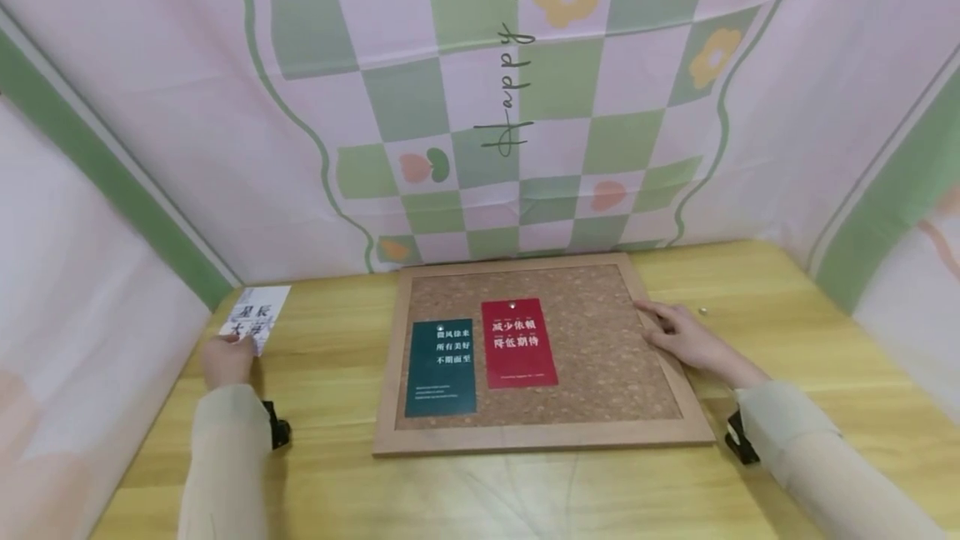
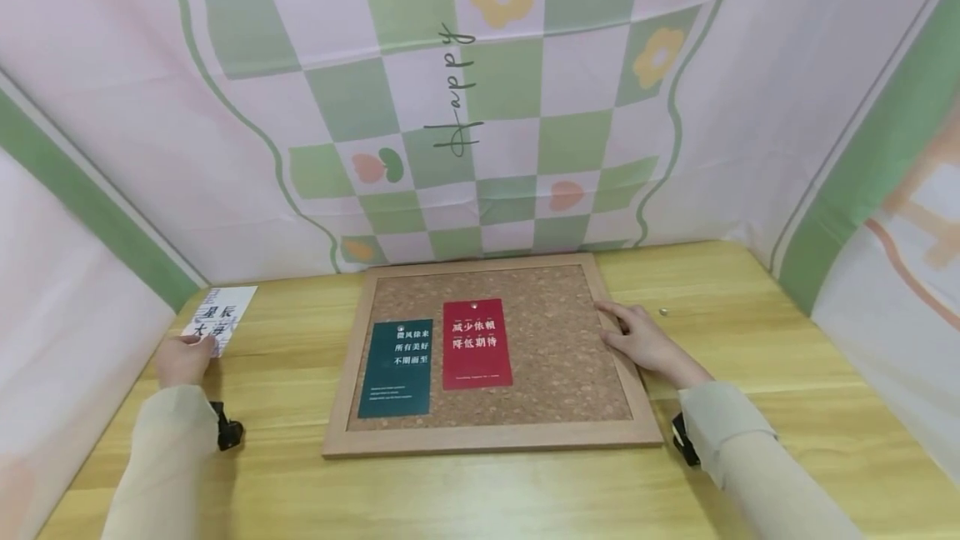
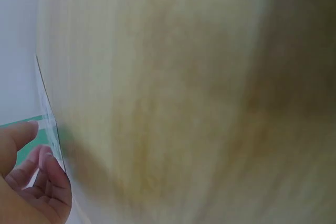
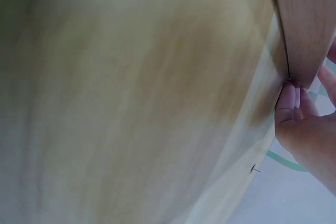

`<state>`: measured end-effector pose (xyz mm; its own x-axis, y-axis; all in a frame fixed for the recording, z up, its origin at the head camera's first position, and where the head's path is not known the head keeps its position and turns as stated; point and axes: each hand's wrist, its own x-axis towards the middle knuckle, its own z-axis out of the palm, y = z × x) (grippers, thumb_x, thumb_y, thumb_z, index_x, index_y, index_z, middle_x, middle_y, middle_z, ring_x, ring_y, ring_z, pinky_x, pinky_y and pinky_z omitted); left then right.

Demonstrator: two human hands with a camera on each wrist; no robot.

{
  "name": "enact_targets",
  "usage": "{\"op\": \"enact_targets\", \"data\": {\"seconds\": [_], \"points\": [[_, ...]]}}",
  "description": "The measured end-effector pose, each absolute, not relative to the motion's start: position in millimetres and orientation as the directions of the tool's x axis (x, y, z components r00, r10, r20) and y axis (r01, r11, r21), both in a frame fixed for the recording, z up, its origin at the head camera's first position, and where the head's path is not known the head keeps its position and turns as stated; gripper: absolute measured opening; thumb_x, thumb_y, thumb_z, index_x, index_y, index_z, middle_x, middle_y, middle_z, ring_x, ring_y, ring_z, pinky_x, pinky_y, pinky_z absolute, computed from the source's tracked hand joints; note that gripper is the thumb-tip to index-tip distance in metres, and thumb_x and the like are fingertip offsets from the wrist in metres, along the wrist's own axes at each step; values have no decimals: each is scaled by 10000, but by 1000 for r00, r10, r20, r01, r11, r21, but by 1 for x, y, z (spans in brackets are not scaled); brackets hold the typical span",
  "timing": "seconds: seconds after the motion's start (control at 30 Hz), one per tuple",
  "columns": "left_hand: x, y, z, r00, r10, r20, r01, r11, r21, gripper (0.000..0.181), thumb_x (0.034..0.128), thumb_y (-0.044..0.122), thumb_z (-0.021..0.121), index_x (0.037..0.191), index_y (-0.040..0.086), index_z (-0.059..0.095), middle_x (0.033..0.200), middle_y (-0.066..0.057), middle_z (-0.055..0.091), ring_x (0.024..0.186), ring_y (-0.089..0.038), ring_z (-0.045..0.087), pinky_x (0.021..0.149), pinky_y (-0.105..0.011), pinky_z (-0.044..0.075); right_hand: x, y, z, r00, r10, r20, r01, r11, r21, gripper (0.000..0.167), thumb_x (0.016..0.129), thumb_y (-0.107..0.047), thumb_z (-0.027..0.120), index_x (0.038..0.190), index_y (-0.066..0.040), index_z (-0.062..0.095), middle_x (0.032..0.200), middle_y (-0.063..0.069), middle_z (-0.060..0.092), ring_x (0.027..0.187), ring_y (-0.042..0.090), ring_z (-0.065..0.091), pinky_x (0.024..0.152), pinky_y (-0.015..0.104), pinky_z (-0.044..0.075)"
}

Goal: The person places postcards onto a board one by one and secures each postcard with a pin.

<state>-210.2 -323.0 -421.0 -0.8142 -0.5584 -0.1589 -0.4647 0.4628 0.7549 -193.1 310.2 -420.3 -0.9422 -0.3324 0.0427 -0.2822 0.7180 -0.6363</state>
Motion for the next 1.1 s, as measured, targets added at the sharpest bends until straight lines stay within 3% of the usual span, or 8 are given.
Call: {"op": "enact_targets", "data": {"seconds": [0.17, 0.37, 0.53, 0.67, 0.87, 1.0, 1.1], "points": [[-209, -323, -424, -802, -570, -179, -490, 456, 743, 563, 948, 249, 410, 1346, -150, 390, 1357, -365, 428, 1223, -482, 429, 1082, -551, 310, -191, 309, -419, -947, -319, 43, -272, 720, -639, 495, 931, -33, 561, 1354, 154, 386, 1184, 424, 445, 970, 385, 557, 755, 310, 456], [-207, -323, -423, -806, -570, -159, -489, 489, 722, 557, 944, 254, 444, 1316, -159, 408, 1318, -371, 450, 1172, -474, 454, 1057, -546, 328, -190, 308, -421, -953, -302, 16, -241, 725, -645, 501, 945, -49, 546, 1373, 141, 366, 1194, 416, 394, 1041, 461, 492, 803, 437, 452], [-206, -321, -420, -817, -556, -154, -495, 538, 682, 555, 924, 222, 494, 1307, -169, 404, 1316, -381, 441, 1190, -498, 441, 1063, -555, 324, -191, 309, -422, -952, -304, 21, -246, 725, -643, 496, 943, -48, 548, 1367, 141, 374, 1206, 422, 394, 1046, 467, 497, 806, 430, 457], [-206, -319, -417, -818, -557, -145, -497, 557, 666, 518, 947, 213, 440, 1297, -168, 410, 1302, -377, 449, 1171, -492, 445, 1050, -555, 327, -192, 310, -422, -952, -307, 25, -248, 719, -649, 494, 940, -40, 549, 1364, 146, 375, 1213, 427, 401, 1044, 468, 516, 796, 399, 468], [-206, -320, -418, -823, -553, -130, -495, 585, 643, 474, 929, 172, 418, 1263, -164, 438, 1280, -375, 463, 1150, -487, 455, 1024, -554, 345, -191, 310, -421, -952, -304, 17, -243, 723, -647, 498, 946, -53, 544, 1371, 139, 372, 1216, 420, 400, 1078, 490, 471, 850, 499, 456], [-208, -326, -423, -819, -559, -134, -507, 593, 626, 486, 907, 174, 462, 1272, -148, 442, 1295, -372, 459, 1175, -497, 449, 1025, -555, 349, -193, 312, -422, -943, -332, 27, -269, 713, -647, 499, 950, -54, 538, 1374, 146, 367, 1223, 422, 419, 1061, 469, 531, 799, 335, 469], [-211, -329, -424, -810, -569, -143, -523, 588, 618, 514, 906, 182, 486, 1305, -137, 426, 1319, -366, 447, 1199, -499, 433, 1040, -554, 337, -193, 312, -422, -940, -340, 25, -274, 708, -651, 502, 954, -58, 535, 1377, 148, 362, 1242, 425, 416, 1063, 473, 552, 778, 280, 470]]}}
